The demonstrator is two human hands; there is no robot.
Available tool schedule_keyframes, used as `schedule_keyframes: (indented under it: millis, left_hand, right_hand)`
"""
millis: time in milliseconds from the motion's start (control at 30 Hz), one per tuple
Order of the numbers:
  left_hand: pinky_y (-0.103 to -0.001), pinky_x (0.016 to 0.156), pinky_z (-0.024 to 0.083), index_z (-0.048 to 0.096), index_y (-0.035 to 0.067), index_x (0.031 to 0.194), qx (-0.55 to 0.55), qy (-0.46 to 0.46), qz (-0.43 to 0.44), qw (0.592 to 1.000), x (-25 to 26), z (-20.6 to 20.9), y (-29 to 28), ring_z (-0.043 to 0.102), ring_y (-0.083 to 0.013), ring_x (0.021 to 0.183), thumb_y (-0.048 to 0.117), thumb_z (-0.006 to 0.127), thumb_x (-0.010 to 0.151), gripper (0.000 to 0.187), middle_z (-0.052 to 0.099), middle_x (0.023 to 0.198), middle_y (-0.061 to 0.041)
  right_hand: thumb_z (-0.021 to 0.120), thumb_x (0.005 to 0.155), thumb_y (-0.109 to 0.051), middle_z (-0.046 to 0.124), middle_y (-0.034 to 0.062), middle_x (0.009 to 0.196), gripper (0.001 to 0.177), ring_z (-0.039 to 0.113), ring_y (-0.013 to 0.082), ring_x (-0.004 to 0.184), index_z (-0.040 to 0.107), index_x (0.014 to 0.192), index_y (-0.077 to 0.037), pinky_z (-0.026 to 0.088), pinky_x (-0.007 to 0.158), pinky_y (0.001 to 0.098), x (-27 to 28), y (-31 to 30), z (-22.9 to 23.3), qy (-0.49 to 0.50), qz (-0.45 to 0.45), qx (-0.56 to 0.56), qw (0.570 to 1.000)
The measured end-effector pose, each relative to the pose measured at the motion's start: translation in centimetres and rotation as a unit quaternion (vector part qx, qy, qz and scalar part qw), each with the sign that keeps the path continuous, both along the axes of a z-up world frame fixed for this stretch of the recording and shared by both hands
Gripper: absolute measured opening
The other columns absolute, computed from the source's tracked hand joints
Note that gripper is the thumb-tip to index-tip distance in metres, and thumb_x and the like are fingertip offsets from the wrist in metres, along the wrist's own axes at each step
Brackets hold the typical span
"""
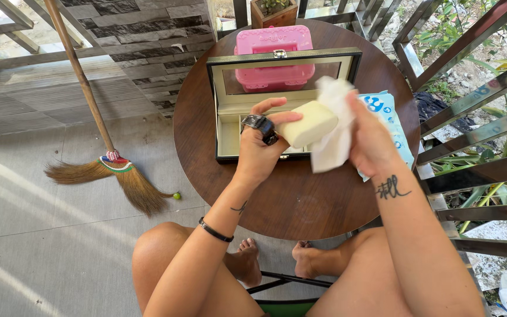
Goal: The person opens a jewelry box on an outdoor table, wipes watches and small accessories with a tissue, wipes a white watch cushion, and arranges the watches and accessories into the box compartments.
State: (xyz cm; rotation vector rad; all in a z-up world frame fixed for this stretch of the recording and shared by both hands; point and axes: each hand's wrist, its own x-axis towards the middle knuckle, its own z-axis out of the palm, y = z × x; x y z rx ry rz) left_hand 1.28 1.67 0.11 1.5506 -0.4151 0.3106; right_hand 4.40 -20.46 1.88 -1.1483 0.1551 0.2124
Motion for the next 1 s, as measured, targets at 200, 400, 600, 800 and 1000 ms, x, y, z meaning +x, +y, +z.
schedule_keyframes:
  millis: [200, 400, 600, 800, 1000]
  left_hand:
    - [-0.025, 0.078, 0.054, 0.057, 0.014, 0.14, -0.061, 0.109, -0.002, 0.992, -0.1, -0.1, -0.6, 0.061, -0.0105, 0.104, 0.001, 0.086, 0.07, 0.077, 0.056, 0.14, -0.001]
    - [-0.023, 0.082, 0.054, 0.064, 0.008, 0.144, -0.072, 0.139, -0.004, 0.988, -0.2, 0.2, -1.3, 0.063, -0.0068, 0.097, 0.017, 0.093, 0.078, 0.073, 0.073, 0.116, -0.007]
    - [-0.023, 0.066, 0.052, 0.067, 0.008, 0.129, 0.034, 0.102, 0.061, 0.992, -0.4, 0.5, -1.0, 0.057, -0.0066, 0.072, 0.014, 0.088, 0.069, 0.064, 0.065, 0.108, 0.001]
    - [-0.024, 0.072, 0.057, 0.068, 0.006, 0.119, 0.027, 0.091, 0.085, 0.992, -0.6, -0.3, -1.8, 0.066, -0.0027, 0.078, 0.014, 0.085, 0.079, 0.044, 0.072, 0.088, 0.002]
    - [-0.022, 0.066, 0.053, 0.065, 0.002, 0.113, 0.014, 0.099, 0.087, 0.991, -1.2, -0.7, -1.9, 0.062, -0.0035, 0.07, 0.012, 0.087, 0.076, 0.044, 0.067, 0.076, 0.0]
  right_hand:
    - [0.056, 0.104, -0.028, 0.069, 0.0074, 0.122, 0.04, 0.07, 0.0199, 0.105, 0.057, 0.137, -0.007, 0.059, 0.089, 0.0377, -1.4, 2.6, -0.6, 0.036, 0.005, 0.095, 0.995]
    - [0.058, 0.104, -0.024, 0.069, 0.0079, 0.122, 0.033, 0.069, 0.0172, 0.104, 0.061, 0.133, -0.008, 0.059, 0.086, 0.0351, -1.4, 2.9, -0.8, 0.043, 0.025, 0.045, 0.998]
    - [0.063, 0.102, -0.002, 0.058, 0.012, 0.128, 0.029, 0.061, 0.0234, 0.116, 0.057, 0.128, -0.01, 0.052, 0.098, 0.0376, -2.4, 2.7, 1.5, -0.345, -0.131, -0.319, 0.873]
    - [0.069, 0.093, -0.003, 0.063, 0.0211, 0.13, 0.025, 0.059, 0.042, 0.125, 0.07, 0.118, -0.002, 0.047, 0.108, 0.0433, -4.8, 6.6, 2.7, -0.553, -0.068, -0.495, 0.667]
    - [0.068, 0.104, -0.013, 0.071, 0.0165, 0.118, 0.022, 0.065, 0.0203, 0.103, 0.076, 0.119, -0.001, 0.052, 0.087, 0.03, -3.9, 6.5, 0.6, -0.331, -0.109, -0.348, 0.87]
